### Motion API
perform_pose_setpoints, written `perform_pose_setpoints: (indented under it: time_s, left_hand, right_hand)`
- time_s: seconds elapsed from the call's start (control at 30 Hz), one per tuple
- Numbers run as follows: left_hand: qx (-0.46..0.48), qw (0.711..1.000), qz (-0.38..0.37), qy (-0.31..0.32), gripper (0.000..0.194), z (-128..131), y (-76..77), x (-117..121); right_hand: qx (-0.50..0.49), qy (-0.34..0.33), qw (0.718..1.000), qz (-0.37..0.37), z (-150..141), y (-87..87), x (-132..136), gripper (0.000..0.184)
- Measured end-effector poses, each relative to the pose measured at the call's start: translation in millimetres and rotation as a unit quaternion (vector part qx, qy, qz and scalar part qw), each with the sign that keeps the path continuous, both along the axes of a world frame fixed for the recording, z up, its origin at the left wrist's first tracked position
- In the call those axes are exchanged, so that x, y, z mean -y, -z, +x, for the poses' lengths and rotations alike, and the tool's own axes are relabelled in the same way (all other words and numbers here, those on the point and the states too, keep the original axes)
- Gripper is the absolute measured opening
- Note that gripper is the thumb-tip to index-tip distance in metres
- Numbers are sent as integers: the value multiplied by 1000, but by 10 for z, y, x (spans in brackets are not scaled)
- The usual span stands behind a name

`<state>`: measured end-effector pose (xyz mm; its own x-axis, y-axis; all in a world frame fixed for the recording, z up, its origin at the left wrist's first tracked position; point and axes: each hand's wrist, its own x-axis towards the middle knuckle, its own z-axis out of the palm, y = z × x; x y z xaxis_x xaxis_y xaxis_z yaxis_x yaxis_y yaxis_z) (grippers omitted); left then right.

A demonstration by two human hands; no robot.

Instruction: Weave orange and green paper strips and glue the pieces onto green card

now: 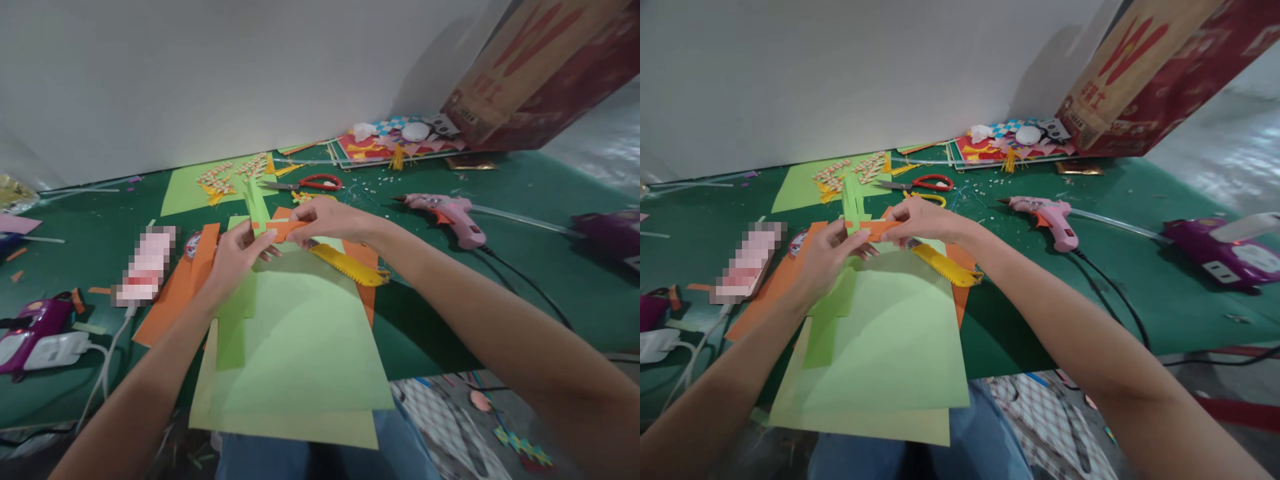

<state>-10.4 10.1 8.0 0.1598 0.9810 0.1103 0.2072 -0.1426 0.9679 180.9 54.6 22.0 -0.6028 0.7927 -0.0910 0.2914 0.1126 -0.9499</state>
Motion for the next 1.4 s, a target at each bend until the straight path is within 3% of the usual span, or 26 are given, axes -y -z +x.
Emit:
perform_pose_setpoints:
  time_s: [0.63, 0.83, 1.03, 1.4]
  left_hand:
    - [-8, 1000, 6, -18, 26, -14, 2, -6]
    - [-27, 1000, -1, -3, 45, -14, 14, -6]
    - [-26, 999, -20, 28, 45, -15, 19, -5]
    - [-26, 999, -6, 27, 46, -18, 32, -2]
  right_hand:
    - [50, -6, 998, 21, 7, 13, -14, 24]
    - [29, -18, 999, 30, 0, 49, -23, 23]
    - [8, 11, 999, 33, -7, 61, -25, 21]
    - [5, 12, 1000, 26, -15, 71, -22, 21]
